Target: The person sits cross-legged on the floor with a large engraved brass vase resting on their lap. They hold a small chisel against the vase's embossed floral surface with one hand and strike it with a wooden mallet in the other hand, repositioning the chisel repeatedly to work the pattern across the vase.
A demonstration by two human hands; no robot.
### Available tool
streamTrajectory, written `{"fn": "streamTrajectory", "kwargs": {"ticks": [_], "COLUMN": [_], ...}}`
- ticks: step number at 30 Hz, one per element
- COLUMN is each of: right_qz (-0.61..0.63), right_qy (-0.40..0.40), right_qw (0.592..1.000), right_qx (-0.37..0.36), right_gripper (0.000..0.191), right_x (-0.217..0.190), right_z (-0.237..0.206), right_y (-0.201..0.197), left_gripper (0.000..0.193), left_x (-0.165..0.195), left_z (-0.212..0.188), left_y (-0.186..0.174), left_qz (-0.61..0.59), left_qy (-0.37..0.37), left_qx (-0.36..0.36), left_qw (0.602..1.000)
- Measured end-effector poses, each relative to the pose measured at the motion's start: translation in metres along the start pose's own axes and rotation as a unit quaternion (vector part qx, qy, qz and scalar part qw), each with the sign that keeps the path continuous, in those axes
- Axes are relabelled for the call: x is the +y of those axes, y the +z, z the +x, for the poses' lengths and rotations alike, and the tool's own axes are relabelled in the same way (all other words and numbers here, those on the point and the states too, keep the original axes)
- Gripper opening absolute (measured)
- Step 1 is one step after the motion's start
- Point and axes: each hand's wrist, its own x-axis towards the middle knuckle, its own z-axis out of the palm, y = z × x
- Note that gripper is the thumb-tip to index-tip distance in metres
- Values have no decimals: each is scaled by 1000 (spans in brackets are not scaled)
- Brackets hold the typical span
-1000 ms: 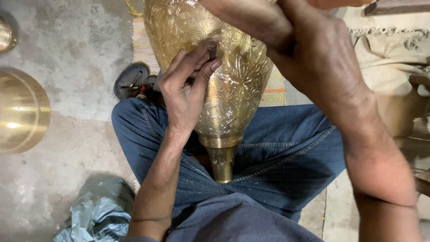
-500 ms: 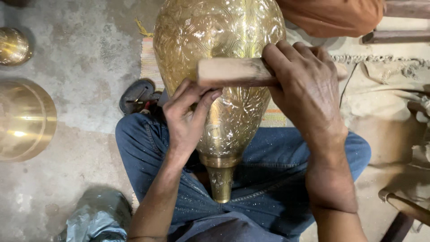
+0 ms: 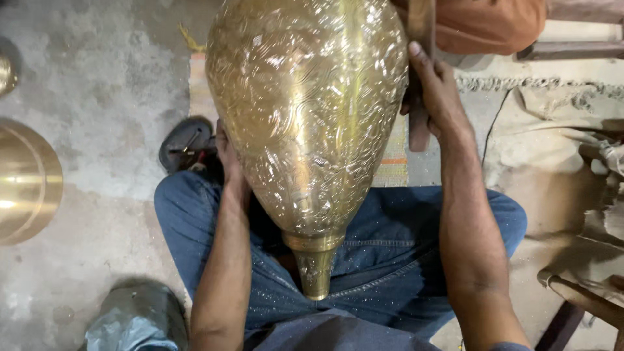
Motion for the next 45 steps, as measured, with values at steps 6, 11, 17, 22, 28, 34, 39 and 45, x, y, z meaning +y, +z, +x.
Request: {"fn": "streamTrajectory", "kwargs": {"ticks": [6,11,17,22,28,34,39,45], "right_qz": [44,104,109,-60,-294,-360,-432,-413], "right_qy": [-26,24,-14,-150,-369,-417,-450,-408], "right_qw": [998,993,994,984,875,829,766,802], "right_qx": [-22,-51,-13,77,108,99,154,143], "right_gripper": [72,72,63,54,68,50,66,41], "right_x": [-9,-7,-2,-3,-13,-24,-39,-44], "right_z": [-5,-4,0,-7,-32,-60,-75,-78], "right_y": [6,12,16,-2,-19,-24,-24,-24], "left_gripper": [13,16,5,14,22,28,31,27], "left_x": [5,4,19,61,79,82,85,86], "left_z": [5,6,5,-38,-63,-48,-42,-41], "left_y": [4,-10,-13,9,65,75,73,75], "left_qz": [9,63,237,231,342,424,432,431], "left_qy": [51,145,215,418,339,335,299,344], "left_qx": [7,-7,67,8,-282,-344,-332,-355], "left_qw": [999,987,945,878,829,768,784,755]}}
